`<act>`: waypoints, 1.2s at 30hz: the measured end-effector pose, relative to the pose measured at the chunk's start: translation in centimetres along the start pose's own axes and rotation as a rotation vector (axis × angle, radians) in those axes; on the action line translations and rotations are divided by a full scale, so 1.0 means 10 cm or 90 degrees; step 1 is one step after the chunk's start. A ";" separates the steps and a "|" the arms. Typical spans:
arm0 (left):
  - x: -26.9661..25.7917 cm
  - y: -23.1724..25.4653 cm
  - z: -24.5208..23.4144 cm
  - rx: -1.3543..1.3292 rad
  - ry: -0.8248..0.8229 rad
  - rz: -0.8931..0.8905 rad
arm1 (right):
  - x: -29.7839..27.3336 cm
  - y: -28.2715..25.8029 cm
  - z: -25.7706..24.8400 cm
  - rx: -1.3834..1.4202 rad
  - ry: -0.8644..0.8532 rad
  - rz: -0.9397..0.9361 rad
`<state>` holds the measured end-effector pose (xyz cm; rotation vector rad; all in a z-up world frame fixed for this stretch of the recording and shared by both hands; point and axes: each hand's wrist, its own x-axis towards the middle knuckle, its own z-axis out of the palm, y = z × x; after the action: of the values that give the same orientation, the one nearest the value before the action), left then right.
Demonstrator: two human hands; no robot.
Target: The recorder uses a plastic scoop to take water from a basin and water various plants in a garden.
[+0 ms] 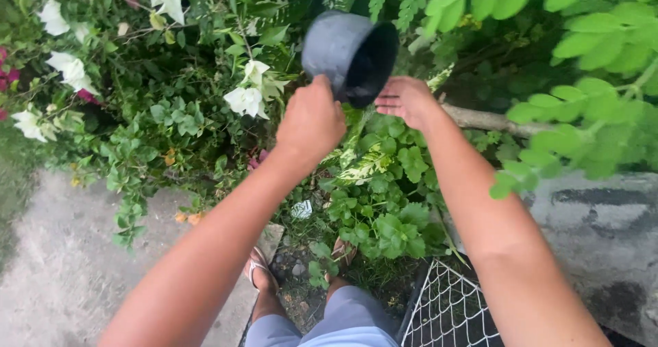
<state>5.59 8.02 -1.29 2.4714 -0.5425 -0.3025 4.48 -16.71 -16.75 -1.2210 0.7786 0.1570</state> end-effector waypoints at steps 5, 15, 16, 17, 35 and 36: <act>0.00 0.23 0.16 0.008 -0.021 0.052 | 0.09 0.12 -0.24 0.066 -0.010 0.008; 0.07 -0.02 0.26 -0.095 -0.028 0.044 | 0.06 0.35 -0.59 -0.093 0.153 -0.067; 0.04 -0.11 0.29 -0.095 -0.028 0.048 | 0.14 0.47 -0.70 -0.092 0.155 -0.070; 0.02 -0.19 0.31 -0.083 -0.034 0.028 | 0.21 0.58 -0.82 -0.136 0.175 -0.118; -1.22 -1.55 0.33 -0.429 -0.119 -0.296 | -0.21 0.97 0.15 -0.368 0.048 -0.226; -1.27 -1.67 0.31 -0.452 -0.108 -0.296 | -0.16 0.99 0.29 -0.394 0.059 -0.290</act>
<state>-1.52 24.63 -12.44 1.8478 0.0936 -0.7491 -0.40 -10.10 -23.11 -1.9741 0.5209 -0.0413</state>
